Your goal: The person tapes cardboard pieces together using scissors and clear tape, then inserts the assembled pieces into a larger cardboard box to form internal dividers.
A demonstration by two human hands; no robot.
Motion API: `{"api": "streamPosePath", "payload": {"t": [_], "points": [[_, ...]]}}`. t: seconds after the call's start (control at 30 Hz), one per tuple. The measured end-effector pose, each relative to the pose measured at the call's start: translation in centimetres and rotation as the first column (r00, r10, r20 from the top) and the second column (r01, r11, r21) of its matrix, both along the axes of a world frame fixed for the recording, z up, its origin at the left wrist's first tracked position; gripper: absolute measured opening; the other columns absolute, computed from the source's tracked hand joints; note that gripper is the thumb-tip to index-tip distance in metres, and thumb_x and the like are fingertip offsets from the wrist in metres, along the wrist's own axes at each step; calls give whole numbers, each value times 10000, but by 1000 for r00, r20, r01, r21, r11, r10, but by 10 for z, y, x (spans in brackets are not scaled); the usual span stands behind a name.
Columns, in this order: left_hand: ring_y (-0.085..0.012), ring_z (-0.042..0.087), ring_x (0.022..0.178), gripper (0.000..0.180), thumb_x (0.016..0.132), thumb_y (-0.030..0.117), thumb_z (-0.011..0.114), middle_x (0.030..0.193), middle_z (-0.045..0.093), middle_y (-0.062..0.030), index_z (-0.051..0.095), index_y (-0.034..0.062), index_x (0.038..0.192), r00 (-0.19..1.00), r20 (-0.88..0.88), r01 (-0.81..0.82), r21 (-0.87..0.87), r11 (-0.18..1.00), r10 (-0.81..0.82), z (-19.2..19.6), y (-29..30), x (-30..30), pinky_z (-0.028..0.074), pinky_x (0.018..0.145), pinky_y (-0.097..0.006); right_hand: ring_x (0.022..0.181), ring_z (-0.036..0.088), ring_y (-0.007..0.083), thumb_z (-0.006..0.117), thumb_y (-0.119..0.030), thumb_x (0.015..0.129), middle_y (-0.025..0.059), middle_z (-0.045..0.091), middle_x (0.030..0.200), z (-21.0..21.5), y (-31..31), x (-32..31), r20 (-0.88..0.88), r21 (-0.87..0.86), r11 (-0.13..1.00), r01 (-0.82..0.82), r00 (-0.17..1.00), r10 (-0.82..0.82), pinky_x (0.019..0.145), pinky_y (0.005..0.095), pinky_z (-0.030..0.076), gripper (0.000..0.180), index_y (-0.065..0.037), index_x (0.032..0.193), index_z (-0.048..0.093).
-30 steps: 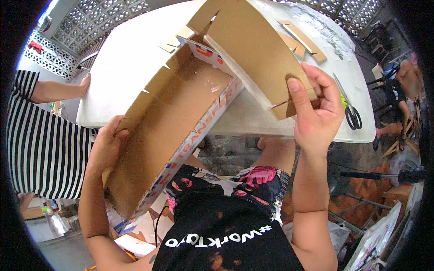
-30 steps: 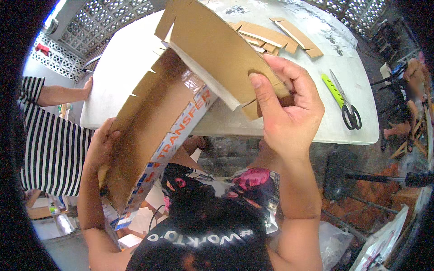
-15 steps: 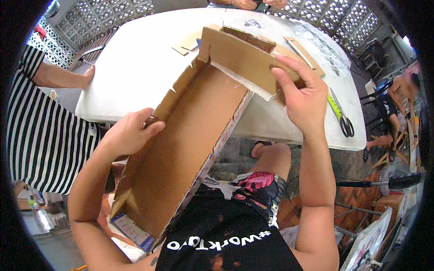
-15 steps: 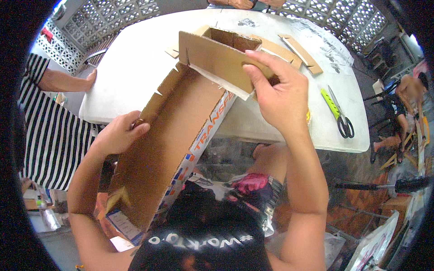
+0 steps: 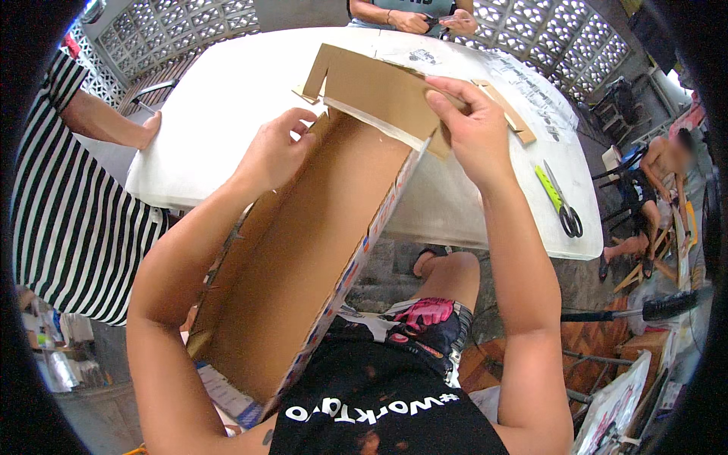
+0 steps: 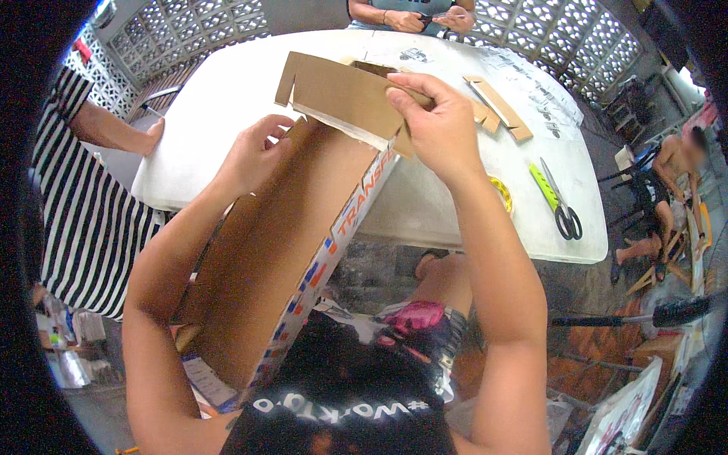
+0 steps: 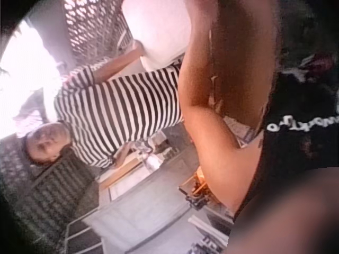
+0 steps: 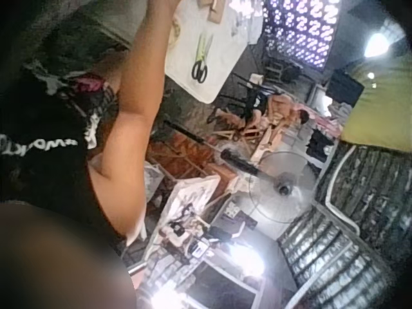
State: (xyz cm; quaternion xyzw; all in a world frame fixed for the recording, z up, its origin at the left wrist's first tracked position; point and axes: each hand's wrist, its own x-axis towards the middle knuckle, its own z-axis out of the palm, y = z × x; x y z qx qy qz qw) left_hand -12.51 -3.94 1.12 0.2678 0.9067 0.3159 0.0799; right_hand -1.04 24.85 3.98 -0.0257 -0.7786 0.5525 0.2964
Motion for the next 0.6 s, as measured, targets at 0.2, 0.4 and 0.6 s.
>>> {"api": "streamPosePath", "payload": {"t": [0.2,0.4,0.6], "points": [[-260,716,1117,630,994,257,745,1380,669,-188,521,1,1525,997,83,-30,276,961,7,-9,-2,-22,598,956,-410,804,714,128,799,-176,973,79,812,959,-3,4,-23,15,157,987,-41,999,39,744,300,568,229,-64,1172,824],[-163,664,1113,466,1106,209,646,1274,696,-107,552,-5,1510,951,275,-70,632,772,-139,-9,16,-45,549,991,-341,819,714,137,797,-174,972,81,812,975,-2,8,-32,37,200,979,-34,999,27,760,306,569,235,-69,1181,819],[-116,616,941,272,1116,129,618,1081,728,-46,702,-13,1331,973,232,-108,520,848,-18,-19,34,-60,516,844,-290,855,703,118,796,-165,977,73,791,962,3,3,-33,-8,239,971,-23,1000,26,798,290,566,256,-50,1206,800]]}}
